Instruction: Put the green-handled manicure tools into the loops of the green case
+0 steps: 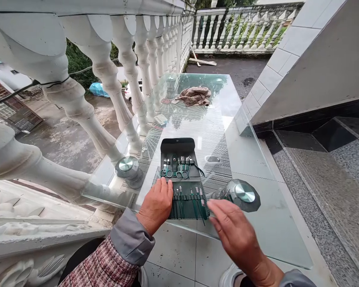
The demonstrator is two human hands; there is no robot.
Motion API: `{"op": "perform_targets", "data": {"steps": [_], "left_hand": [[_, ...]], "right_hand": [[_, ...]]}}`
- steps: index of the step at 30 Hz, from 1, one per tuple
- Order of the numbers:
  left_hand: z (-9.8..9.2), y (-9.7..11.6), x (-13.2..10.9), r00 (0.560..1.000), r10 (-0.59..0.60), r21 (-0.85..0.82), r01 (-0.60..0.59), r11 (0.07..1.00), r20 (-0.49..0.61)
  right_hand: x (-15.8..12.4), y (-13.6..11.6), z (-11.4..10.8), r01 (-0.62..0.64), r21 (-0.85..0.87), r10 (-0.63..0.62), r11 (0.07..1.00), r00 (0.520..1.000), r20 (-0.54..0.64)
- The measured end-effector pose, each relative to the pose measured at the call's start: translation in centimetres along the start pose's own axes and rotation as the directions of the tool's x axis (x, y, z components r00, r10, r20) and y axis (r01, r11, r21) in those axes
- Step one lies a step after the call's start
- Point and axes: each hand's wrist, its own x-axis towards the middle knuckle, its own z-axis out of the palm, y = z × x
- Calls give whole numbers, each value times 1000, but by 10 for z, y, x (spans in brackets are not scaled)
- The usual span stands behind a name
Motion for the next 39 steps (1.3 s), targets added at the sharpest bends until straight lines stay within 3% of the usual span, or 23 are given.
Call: {"op": "perform_targets", "data": {"steps": [2,5,12,22,29,34,39], "left_hand": [[0,0,0,1000,-6,-5,6,1000,6],[-1,0,0,1000,-7,-5,7,1000,8],[-1,0,0,1000,-5,11,5,1000,15],[1,1,-1,999,-11,-6,11,1000,-38],[0,1,-1,1000,-16,-36,15,999,-10],[0,0,0,1000,-20,-45,20,999,-3],[1,1,-1,1000,-14,-32,14,999,-6]], "right_hand": [[2,-11,5,103,-8,-102,995,991,84],[0,-24,14,127,-71,-116,989,983,146],[-18,-32,26,89,-108,-79,990,992,94],[-32,-34,23,161,-87,-155,983,985,72],[-22,-30,30,46,-134,-30,990,993,118],[-25,-30,30,134,-171,-114,976,986,123],[-29,-27,21,213,-86,-207,973,976,73]]}}
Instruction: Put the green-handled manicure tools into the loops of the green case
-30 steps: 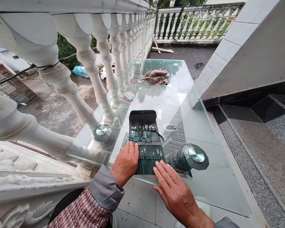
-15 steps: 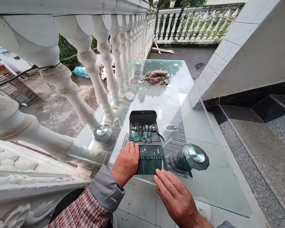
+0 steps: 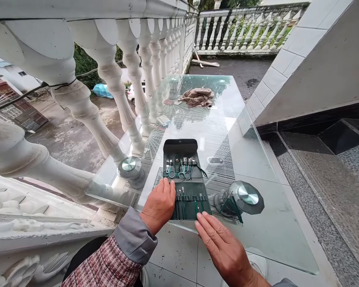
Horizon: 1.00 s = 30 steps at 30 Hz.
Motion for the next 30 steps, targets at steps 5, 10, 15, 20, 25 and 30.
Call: {"op": "perform_targets", "data": {"steps": [5,10,15,20,25,30], "left_hand": [[-1,0,0,1000,-1,-10,1,1000,9],[-1,1,0,1000,-2,-1,2,1000,12],[-1,0,1,1000,2,7,-2,1000,21],[0,0,0,1000,5,4,-5,1000,7],[1,0,-1,1000,5,-17,-4,1000,14],[-1,0,0,1000,5,6,-5,1000,6]], "right_hand": [[-4,4,-1,40,61,-38,997,999,-32],[-1,1,3,-31,-30,33,999,997,71],[0,0,4,-6,-29,7,1000,998,59],[-1,5,-5,62,79,-64,995,997,33],[2,11,-19,125,217,-133,968,991,24],[-1,14,-30,73,335,-79,939,997,3]]}}
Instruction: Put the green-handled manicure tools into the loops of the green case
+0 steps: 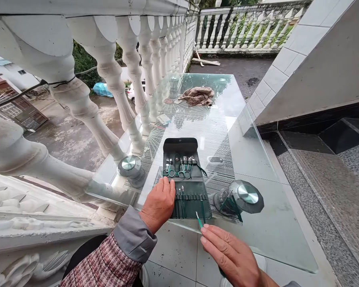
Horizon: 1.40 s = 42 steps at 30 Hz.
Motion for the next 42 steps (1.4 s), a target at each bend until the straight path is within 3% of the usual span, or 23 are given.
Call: {"op": "perform_targets", "data": {"steps": [2,3,4,6,8,9,10,12,16,18,25,29,31,33,37,39,42], "left_hand": [[0,0,0,1000,4,14,-4,1000,-6],[0,0,1,1000,7,22,-7,1000,-10],[0,0,1,1000,10,30,-9,1000,-16],[0,0,1,1000,13,37,-12,999,-26],[0,-1,1,1000,9,34,-8,999,-24],[0,-1,1,1000,6,27,-5,1000,-23],[0,-1,2,1000,4,17,-4,1000,-21],[1,-1,1,1000,3,-4,-3,1000,-23],[1,-1,0,999,2,-10,-2,1000,-32],[2,-1,0,999,-1,-6,1,1000,-36],[1,-1,0,998,-2,3,2,1000,-57],[2,-1,0,998,-1,0,1,1000,-67],[3,-1,0,998,-4,-19,3,1000,-65],[3,-1,0,998,-1,-22,0,1000,-64],[3,-1,0,997,14,23,-13,1000,-72],[2,-1,1,997,17,36,-15,999,-76],[1,-1,1,997,16,39,-13,999,-75]], "right_hand": [[0,-2,-6,-156,40,160,987,981,-111],[0,-2,-9,-276,52,280,960,942,-183],[1,-1,-13,-413,57,413,909,874,-257],[5,4,-22,-669,71,643,740,672,-367],[9,13,-29,-807,107,772,581,504,-388],[11,18,-31,-827,143,803,544,463,-376],[13,22,-32,-830,166,817,533,453,-356],[15,29,-32,-807,160,802,568,498,-330],[15,31,-26,-688,30,659,725,681,-319],[14,31,-22,-639,-4,607,769,733,-307],[11,33,-18,-603,41,596,797,772,-223],[11,40,-27,-678,99,669,728,671,-320],[11,46,-30,-671,94,647,735,654,-391],[11,53,-27,-604,44,569,796,719,-399],[8,67,-14,-388,-106,352,916,901,-255],[6,72,-8,-314,-166,282,935,940,-191],[3,75,-5,-275,-216,257,937,960,-110]]}}
